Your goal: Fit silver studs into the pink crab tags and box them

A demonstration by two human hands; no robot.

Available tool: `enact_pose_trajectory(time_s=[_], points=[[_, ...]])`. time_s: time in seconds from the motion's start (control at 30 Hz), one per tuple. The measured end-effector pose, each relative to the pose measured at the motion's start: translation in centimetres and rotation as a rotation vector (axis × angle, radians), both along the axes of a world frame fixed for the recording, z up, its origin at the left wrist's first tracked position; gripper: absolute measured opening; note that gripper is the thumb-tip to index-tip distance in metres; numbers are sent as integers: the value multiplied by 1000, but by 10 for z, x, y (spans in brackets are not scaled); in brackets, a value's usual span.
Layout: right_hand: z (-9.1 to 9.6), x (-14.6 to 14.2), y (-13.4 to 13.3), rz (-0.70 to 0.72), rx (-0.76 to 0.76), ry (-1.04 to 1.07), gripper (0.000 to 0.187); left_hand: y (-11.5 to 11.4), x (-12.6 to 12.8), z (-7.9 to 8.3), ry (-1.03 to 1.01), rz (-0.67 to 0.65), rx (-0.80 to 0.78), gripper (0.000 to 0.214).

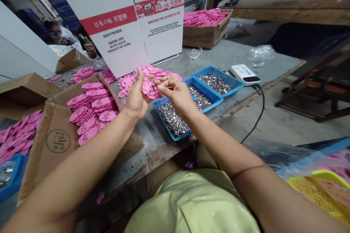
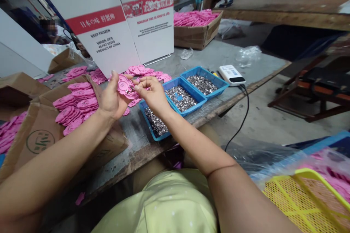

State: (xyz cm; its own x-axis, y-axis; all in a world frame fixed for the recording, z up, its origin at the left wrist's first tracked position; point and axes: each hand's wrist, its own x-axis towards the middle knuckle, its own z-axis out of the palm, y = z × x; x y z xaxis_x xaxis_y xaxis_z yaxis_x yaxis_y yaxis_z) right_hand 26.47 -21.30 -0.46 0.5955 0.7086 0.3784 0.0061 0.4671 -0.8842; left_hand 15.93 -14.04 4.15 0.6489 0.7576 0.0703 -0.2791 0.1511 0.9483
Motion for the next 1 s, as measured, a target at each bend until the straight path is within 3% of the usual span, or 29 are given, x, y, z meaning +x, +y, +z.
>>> enact_pose_trajectory(time_s=[1.0], points=[[-5,-14,10,-32,25,94,30,-9,-2,9,3,-43,50,50]])
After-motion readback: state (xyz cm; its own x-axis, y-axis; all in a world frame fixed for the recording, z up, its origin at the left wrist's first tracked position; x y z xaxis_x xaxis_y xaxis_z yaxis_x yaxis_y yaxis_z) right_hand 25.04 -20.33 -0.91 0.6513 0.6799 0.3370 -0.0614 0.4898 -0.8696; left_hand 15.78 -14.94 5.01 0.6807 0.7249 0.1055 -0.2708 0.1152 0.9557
